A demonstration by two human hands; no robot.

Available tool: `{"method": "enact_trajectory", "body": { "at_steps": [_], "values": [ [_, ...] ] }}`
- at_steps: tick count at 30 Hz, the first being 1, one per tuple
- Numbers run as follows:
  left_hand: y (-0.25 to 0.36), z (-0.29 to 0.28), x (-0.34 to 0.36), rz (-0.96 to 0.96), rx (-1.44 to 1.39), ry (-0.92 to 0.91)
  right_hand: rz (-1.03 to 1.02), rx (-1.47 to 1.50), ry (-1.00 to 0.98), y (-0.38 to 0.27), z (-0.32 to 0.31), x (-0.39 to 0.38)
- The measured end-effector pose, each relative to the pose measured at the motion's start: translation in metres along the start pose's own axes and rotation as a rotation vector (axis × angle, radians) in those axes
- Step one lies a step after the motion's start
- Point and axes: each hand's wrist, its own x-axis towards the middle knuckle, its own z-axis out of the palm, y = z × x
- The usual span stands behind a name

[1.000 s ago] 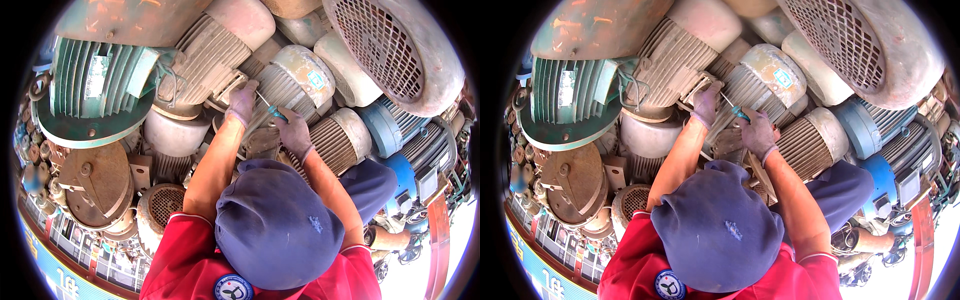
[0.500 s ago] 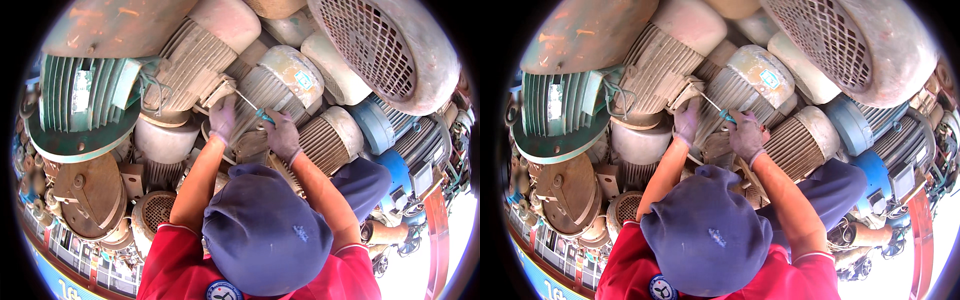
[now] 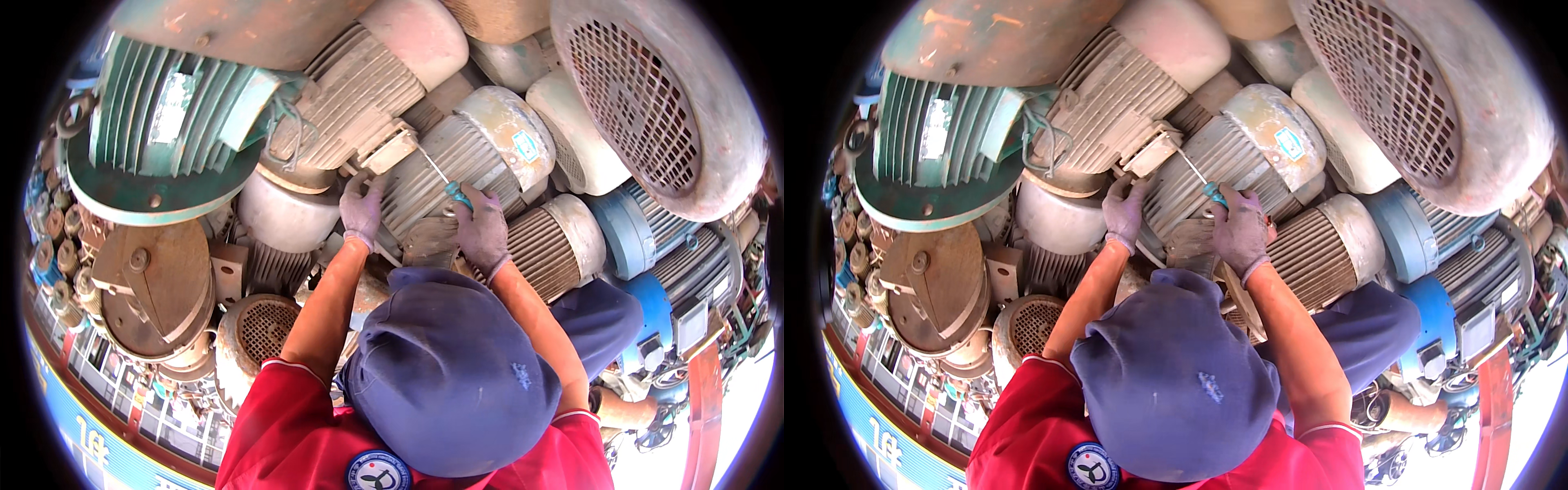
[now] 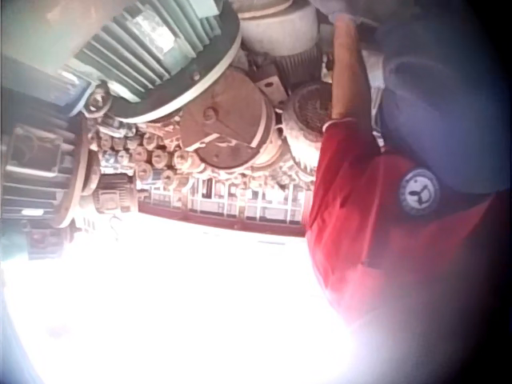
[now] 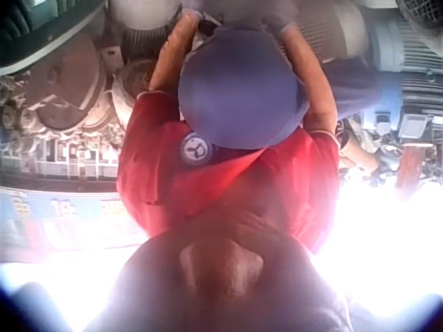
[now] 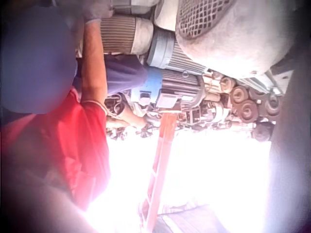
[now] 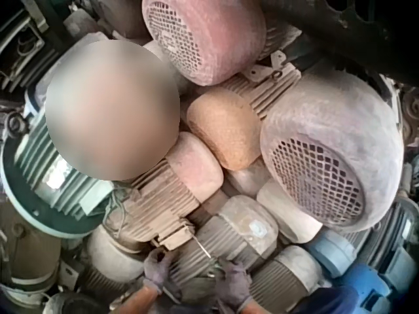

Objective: The person navigates a cluttered scrapyard filled with electric motors, carrying a rectangular metal object. They use a screwdriver to work on the terminal box of a motor, then move to another motor to perform similar actions.

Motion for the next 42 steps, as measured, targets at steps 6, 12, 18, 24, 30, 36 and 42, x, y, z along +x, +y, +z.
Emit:
{"method": "enact_trajectory", "body": {
  "at_steps": [6,12,18,24,30,36,42],
  "values": [
    [0.03,0.001,0.017,-0.017,0.363,-0.189,-0.031,0.028,-0.039,-0.011,-0.007,0.0],
    [0.017,0.023,0.01,-0.148,0.134,-0.176,-0.091,0.012,0.049,0.006,0.005,0.002],
    [0.087,0.047,0.004,-0.355,-0.199,-0.343,-0.063,0.013,0.012,-0.009,0.005,-0.002],
    [0.096,0.067,0.017,-0.206,-0.325,-0.209,-0.012,0.065,0.052,-0.032,0.004,-0.01],
    [0.1,0.068,0.016,-0.288,-0.399,-0.171,0.02,0.16,-0.02,-0.03,0.006,-0.008],
    [0.091,0.068,0.025,-0.298,-0.382,-0.193,0.069,0.242,0.014,-0.038,0.015,-0.013],
    [0.086,0.039,0.044,0.114,0.226,-0.25,0.122,0.209,0.098,-0.033,0.024,-0.017]
  ]
}}
